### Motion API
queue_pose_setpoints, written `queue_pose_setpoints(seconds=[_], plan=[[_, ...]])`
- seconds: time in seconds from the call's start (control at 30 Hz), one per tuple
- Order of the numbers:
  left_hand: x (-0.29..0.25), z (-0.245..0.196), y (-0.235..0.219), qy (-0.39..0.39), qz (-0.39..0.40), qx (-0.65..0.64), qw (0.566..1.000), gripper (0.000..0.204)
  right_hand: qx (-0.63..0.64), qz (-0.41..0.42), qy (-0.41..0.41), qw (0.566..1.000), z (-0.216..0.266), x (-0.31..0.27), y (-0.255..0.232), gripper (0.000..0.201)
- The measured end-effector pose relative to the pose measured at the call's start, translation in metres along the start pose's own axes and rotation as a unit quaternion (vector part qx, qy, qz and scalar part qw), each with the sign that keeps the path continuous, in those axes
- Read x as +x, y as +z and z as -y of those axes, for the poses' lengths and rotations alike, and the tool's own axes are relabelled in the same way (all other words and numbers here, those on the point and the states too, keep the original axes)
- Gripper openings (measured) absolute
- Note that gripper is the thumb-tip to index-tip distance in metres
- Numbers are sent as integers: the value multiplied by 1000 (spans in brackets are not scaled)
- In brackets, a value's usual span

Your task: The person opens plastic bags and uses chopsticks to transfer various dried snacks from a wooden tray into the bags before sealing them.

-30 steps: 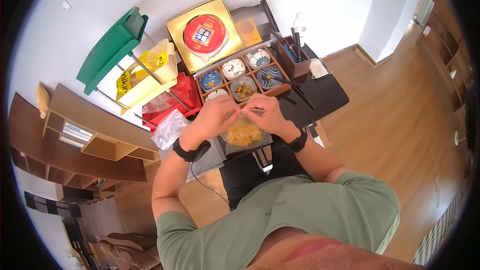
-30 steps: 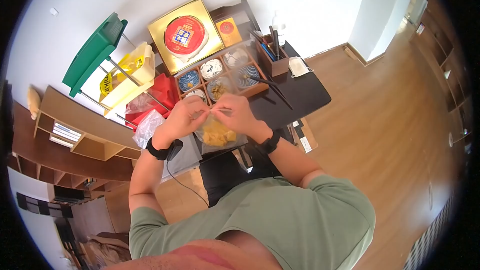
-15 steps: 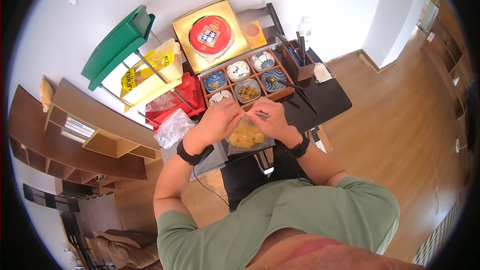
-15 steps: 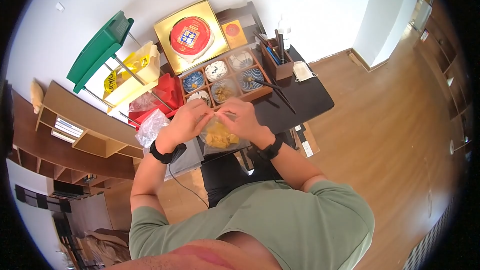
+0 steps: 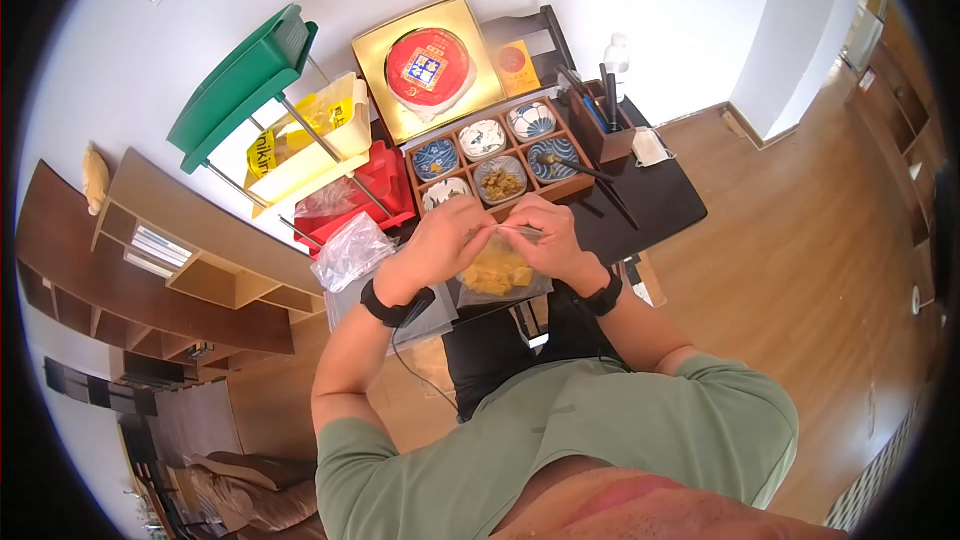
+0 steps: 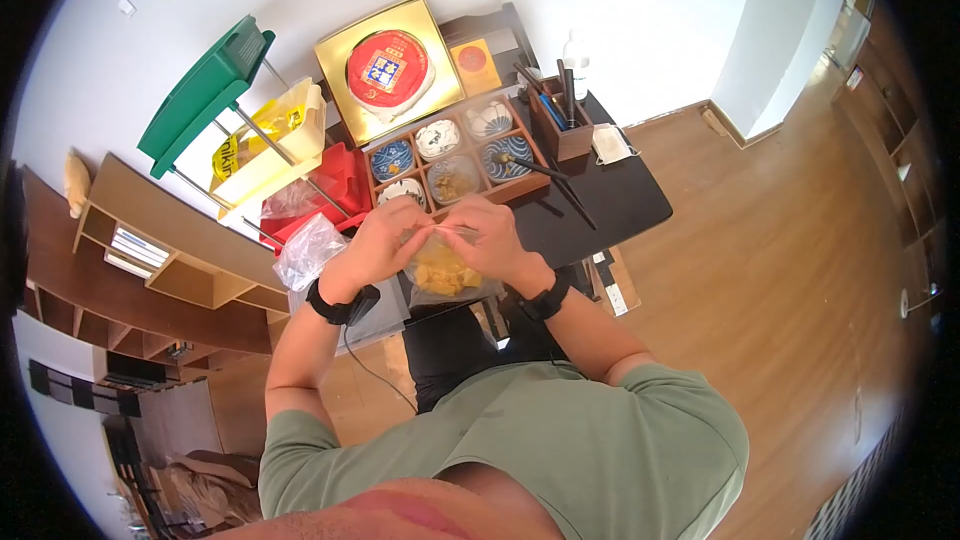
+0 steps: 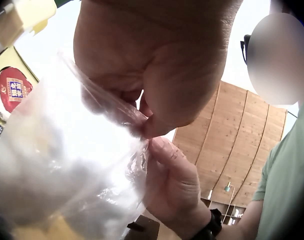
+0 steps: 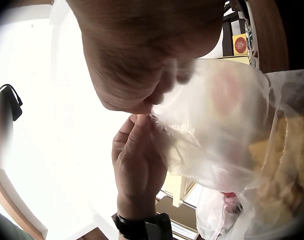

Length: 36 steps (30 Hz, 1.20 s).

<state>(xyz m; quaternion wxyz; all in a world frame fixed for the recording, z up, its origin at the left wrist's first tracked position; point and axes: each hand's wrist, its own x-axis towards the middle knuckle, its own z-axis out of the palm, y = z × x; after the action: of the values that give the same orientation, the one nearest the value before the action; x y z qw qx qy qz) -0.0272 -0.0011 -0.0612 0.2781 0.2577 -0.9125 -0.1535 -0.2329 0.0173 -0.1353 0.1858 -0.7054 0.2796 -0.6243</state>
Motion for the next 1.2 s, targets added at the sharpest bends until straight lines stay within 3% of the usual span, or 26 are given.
queue_pose_setpoints(seconds=[0.13,0.47,0.63,0.73,0.97,1.03,1.2], plan=[[2,-2,-7,-84,47,-113,989,5,10,6,0,1000,0,0,0,10],[0,4,-5,-38,23,-77,996,6,14,17,15,1000,3,3,0,9],[-3,7,-5,-144,55,-194,969,6,16,24,13,999,3,3,0,9],[-3,9,-6,-162,69,-206,963,7,16,33,25,999,4,4,-1,9],[-2,11,-3,-140,52,-182,972,7,12,35,30,999,4,3,0,9],[1,7,-4,-65,39,-103,992,3,9,32,35,999,4,3,0,9],[0,-3,-9,-83,16,-78,993,4,-14,-11,6,1000,1,4,-1,9]])
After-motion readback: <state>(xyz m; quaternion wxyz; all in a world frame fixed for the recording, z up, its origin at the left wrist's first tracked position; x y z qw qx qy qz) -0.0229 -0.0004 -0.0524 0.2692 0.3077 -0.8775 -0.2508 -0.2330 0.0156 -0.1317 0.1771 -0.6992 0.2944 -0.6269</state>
